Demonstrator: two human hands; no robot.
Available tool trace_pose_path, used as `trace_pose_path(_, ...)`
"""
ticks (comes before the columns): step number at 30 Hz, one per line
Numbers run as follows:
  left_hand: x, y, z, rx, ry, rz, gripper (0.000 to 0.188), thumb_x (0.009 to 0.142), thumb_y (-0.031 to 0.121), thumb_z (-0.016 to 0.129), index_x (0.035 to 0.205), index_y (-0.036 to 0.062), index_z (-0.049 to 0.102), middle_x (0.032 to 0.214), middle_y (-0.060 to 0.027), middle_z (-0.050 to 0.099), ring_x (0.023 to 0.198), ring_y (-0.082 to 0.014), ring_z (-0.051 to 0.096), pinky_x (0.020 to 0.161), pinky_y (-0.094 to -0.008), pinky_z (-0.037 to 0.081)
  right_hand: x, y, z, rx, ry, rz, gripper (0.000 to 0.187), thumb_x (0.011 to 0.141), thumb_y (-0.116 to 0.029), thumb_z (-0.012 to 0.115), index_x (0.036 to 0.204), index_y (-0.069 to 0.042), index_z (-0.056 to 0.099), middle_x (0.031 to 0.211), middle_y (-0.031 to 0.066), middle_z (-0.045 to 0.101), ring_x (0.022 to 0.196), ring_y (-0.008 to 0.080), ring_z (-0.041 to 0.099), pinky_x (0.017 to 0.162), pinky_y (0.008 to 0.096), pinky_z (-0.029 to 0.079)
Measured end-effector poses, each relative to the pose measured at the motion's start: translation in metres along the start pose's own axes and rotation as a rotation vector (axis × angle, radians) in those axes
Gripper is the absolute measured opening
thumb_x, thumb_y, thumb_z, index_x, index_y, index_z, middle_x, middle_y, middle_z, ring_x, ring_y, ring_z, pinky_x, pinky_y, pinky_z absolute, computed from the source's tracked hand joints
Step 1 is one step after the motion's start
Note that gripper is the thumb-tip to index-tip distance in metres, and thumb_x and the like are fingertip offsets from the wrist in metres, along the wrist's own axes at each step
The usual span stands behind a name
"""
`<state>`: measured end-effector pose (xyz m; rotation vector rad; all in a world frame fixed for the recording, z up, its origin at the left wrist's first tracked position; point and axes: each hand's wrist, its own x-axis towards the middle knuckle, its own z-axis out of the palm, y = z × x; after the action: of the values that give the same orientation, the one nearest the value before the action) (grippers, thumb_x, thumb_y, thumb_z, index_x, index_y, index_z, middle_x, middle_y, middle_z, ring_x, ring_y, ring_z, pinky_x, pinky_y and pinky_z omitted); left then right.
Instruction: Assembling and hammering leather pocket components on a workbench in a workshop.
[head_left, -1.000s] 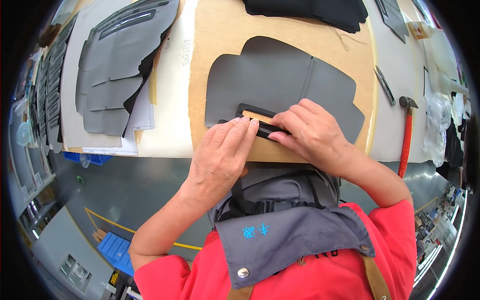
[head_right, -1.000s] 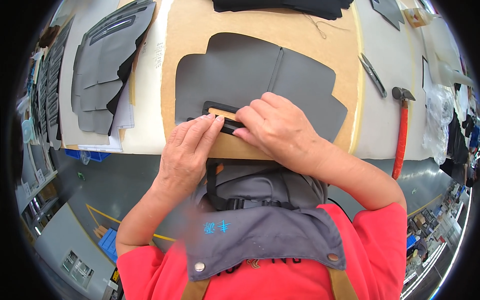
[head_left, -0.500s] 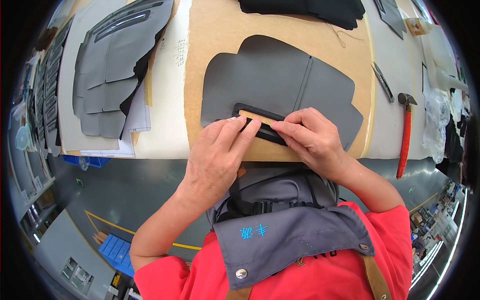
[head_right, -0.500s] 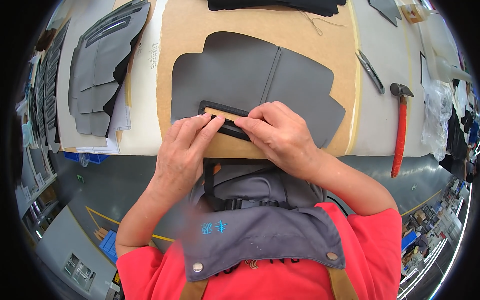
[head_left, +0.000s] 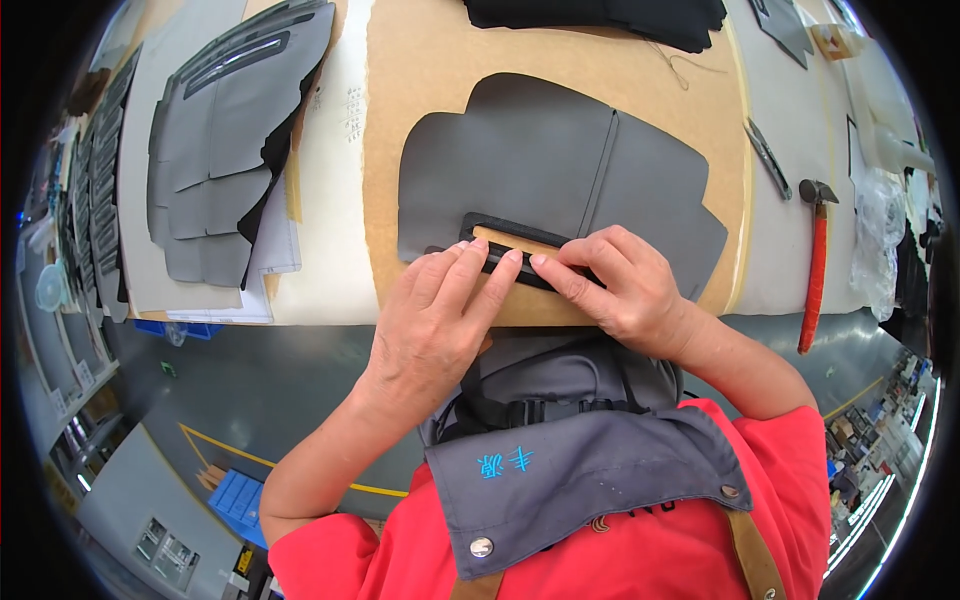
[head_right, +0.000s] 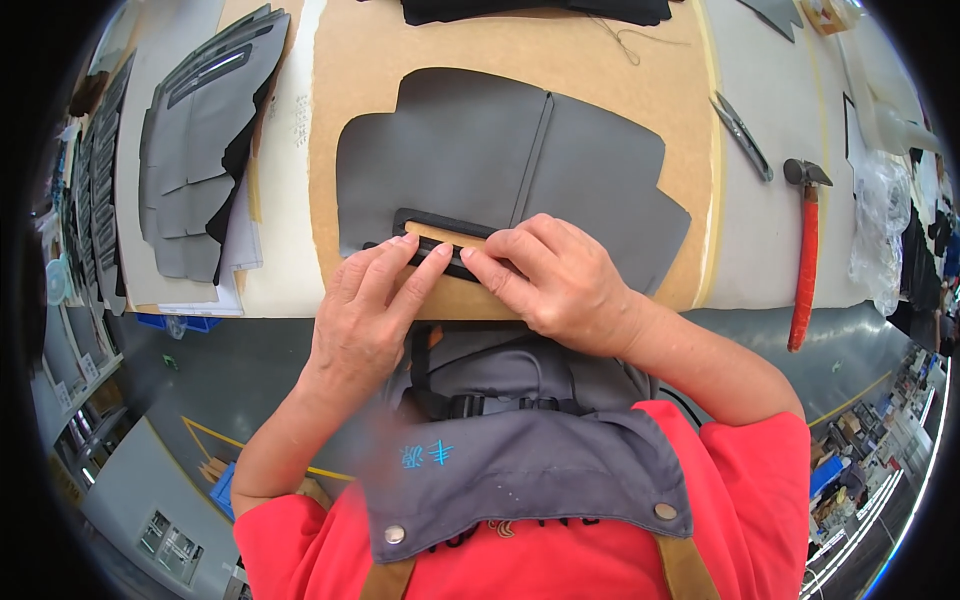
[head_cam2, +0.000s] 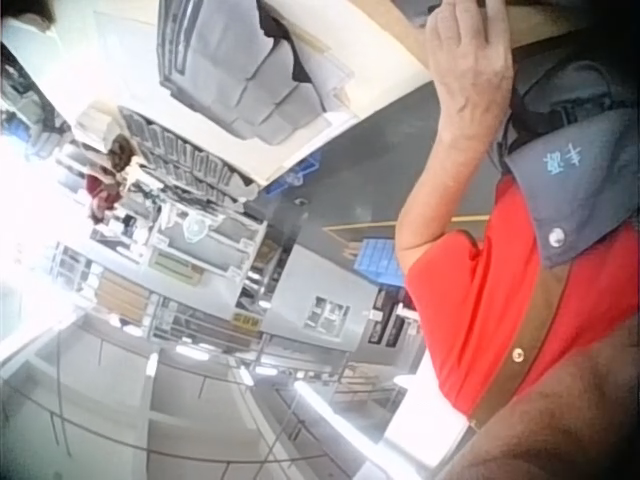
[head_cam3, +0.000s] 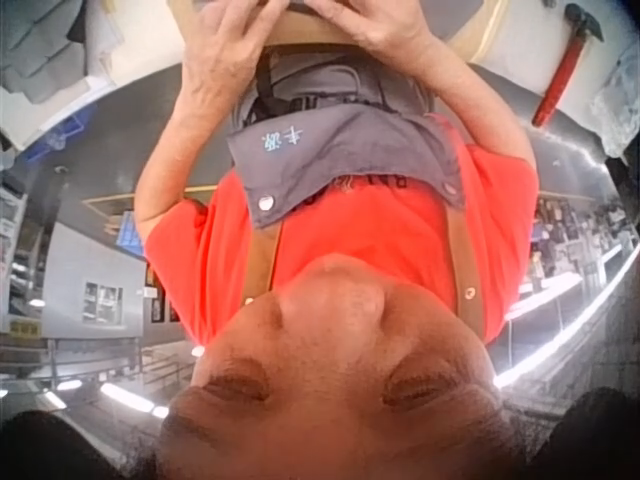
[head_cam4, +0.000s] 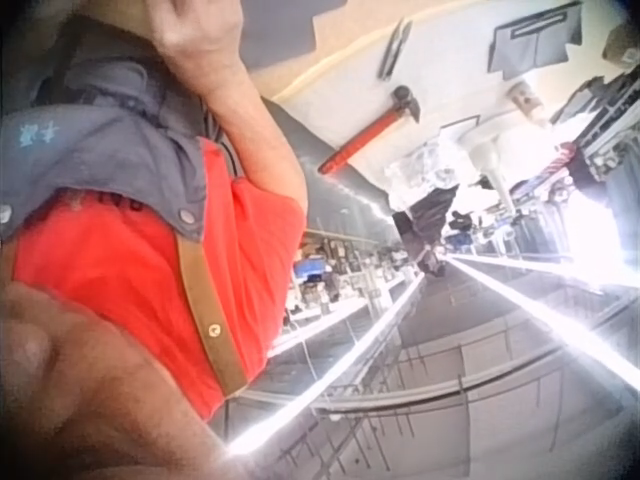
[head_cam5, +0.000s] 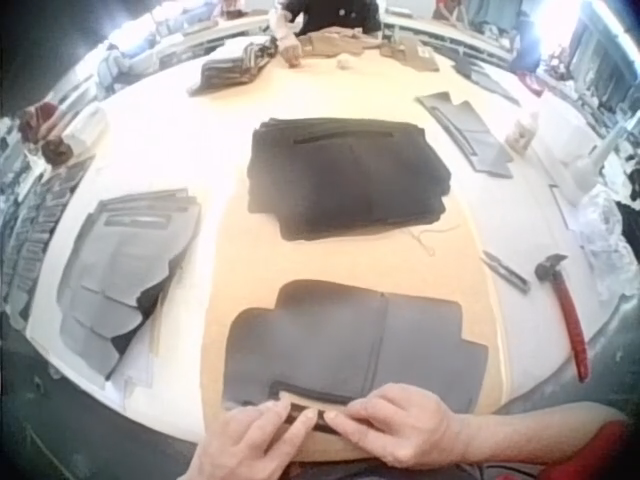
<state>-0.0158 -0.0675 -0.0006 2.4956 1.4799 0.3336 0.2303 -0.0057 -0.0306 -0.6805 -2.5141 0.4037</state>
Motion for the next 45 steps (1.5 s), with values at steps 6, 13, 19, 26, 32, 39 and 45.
trace_pose_path(6, -0.002, 0.005, 0.005, 0.047, 0.041, -0.002, 0.059, 0.082, 0.003, 0.066, 0.141, 0.0104, 0.067, 0.132, -0.0119, 0.059, 0.118, -0.0300, 0.061, 0.102, -0.0429, 0.051, 0.002, -0.002, -0.002, -0.016, 0.000, 0.016, 0.038, 0.076, -0.006, 0.074, 0.113, -0.001, 0.073, 0.099, 0.0076, 0.066, 0.084, 0.0234, 0.063, 0.071, 0.0341, 0.057)
trace_pose_path(13, -0.003, 0.010, 0.006, -0.020, -0.005, 0.017, 0.064, 0.079, 0.005, 0.068, 0.143, 0.0045, 0.064, 0.134, -0.0111, 0.059, 0.126, -0.0274, 0.059, 0.106, -0.0404, 0.049, 0.007, -0.012, -0.012, 0.179, 0.013, 0.274, 0.029, 0.081, 0.003, 0.080, 0.109, -0.001, 0.073, 0.095, 0.0091, 0.069, 0.084, 0.0256, 0.065, 0.068, 0.0356, 0.055)
trace_pose_path(19, 0.000, 0.010, 0.003, -0.084, -0.013, -0.022, 0.068, 0.076, 0.003, 0.073, 0.143, 0.0059, 0.062, 0.133, -0.0109, 0.058, 0.124, -0.0282, 0.058, 0.106, -0.0415, 0.049, -0.003, -0.009, -0.008, 0.218, 0.037, 0.292, 0.031, 0.077, 0.004, 0.078, 0.107, -0.004, 0.073, 0.094, 0.0078, 0.066, 0.081, 0.0247, 0.062, 0.068, 0.0348, 0.054)
trace_pose_path(26, -0.001, 0.010, 0.000, -0.188, -0.095, -0.070, 0.080, 0.071, 0.000, 0.080, 0.147, 0.0163, 0.061, 0.134, -0.0096, 0.053, 0.124, -0.0311, 0.055, 0.107, -0.0435, 0.047, -0.011, -0.007, -0.003, 0.140, 0.054, 0.192, 0.039, 0.072, 0.005, 0.075, 0.110, -0.002, 0.075, 0.095, 0.0068, 0.066, 0.082, 0.0225, 0.063, 0.066, 0.0336, 0.056)
trace_pose_path(32, -0.002, 0.011, -0.001, -0.182, -0.108, -0.066, 0.080, 0.071, 0.001, 0.080, 0.146, 0.0180, 0.061, 0.136, -0.0098, 0.052, 0.125, -0.0307, 0.054, 0.108, -0.0435, 0.047, -0.013, -0.006, -0.003, 0.053, 0.042, 0.093, 0.038, 0.072, -0.001, 0.075, 0.111, -0.001, 0.074, 0.096, 0.0082, 0.065, 0.082, 0.0235, 0.063, 0.066, 0.0334, 0.056)
trace_pose_path(39, 0.000, 0.011, -0.003, -0.125, -0.123, -0.039, 0.076, 0.074, 0.002, 0.077, 0.146, 0.0187, 0.062, 0.136, -0.0105, 0.052, 0.125, -0.0314, 0.054, 0.109, -0.0432, 0.048, -0.012, -0.007, -0.004, 0.002, 0.060, 0.031, 0.038, 0.072, -0.002, 0.074, 0.111, 0.002, 0.072, 0.097, 0.0098, 0.065, 0.082, 0.0249, 0.063, 0.067, 0.0344, 0.057)
trace_pose_path(45, -0.003, 0.013, 0.002, -0.035, -0.087, 0.007, 0.073, 0.076, 0.004, 0.075, 0.147, 0.0169, 0.062, 0.137, -0.0125, 0.052, 0.126, -0.0320, 0.055, 0.110, -0.0438, 0.048, -0.011, -0.009, -0.005, 0.036, 0.038, 0.089, 0.038, 0.073, 0.000, 0.076, 0.110, 0.001, 0.072, 0.097, 0.0092, 0.066, 0.082, 0.0249, 0.063, 0.069, 0.0340, 0.056)
